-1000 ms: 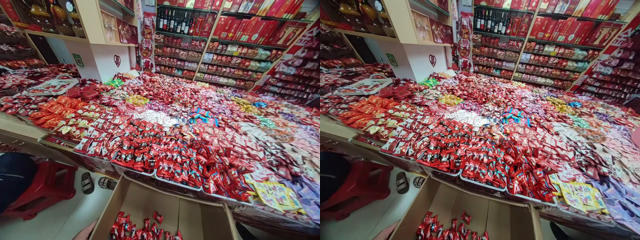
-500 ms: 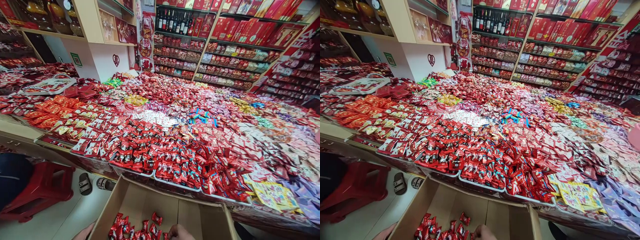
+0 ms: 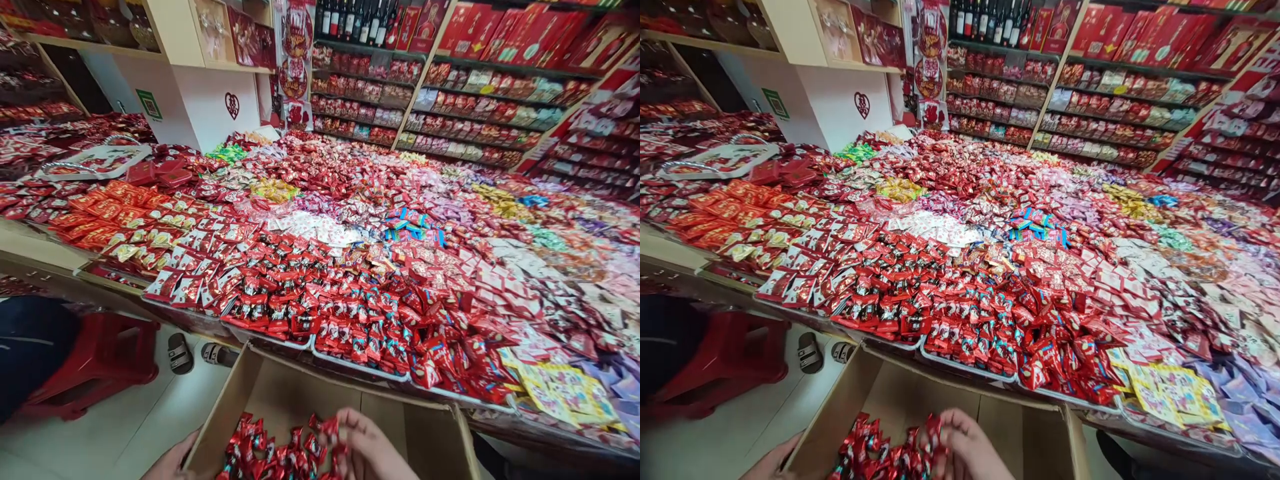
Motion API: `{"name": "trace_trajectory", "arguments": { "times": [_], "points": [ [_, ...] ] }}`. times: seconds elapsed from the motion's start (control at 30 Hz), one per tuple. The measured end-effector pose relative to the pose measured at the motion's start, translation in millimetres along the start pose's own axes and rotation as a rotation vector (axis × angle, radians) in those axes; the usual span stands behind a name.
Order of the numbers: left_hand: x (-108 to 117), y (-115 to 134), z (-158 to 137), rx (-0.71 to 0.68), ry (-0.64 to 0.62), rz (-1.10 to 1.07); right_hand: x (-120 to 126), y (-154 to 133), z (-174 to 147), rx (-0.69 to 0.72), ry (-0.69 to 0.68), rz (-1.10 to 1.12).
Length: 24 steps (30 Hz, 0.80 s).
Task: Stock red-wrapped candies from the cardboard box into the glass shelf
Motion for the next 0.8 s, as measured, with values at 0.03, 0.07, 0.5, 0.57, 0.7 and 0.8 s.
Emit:
{"name": "trace_trajectory", "arguments": {
  "times": [0.03, 0.07, 0.5, 0.57, 0.7, 0.8],
  "points": [
    [-1, 4, -2, 0.024, -0.008, 0.029, -6, -14, -4, 0.076, 0.011, 0.101],
    [-2, 8, -4, 0.045, -0.014, 0.052, -11, -28, -9, 0.15, 0.042, 0.162],
    [-6, 7, -7, 0.096, -0.142, 0.027, -2, -82, -42, 0.606, 0.637, -0.504],
    [-7, 7, -7, 0.108, -0.156, 0.002, -4, -81, -42, 0.608, 0.671, -0.597],
    [-4, 4, -6, 0.095, -0.141, 0.014, -6, -75, -39, 0.574, 0.611, -0.604],
    [-3, 3, -5, 0.061, -0.101, -0.004, 0, -77, -35, 0.532, 0.531, -0.583]
  ]
}}
Point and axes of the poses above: each hand's wrist, its own z-axis towards the middle knuckle, its own x-axis out of the back of the hand, y = z × x, the point moved 4 cm from there along z, towards the middle knuckle, and after that the axes turned 5 degrees about -y, right-handed, at the moved point
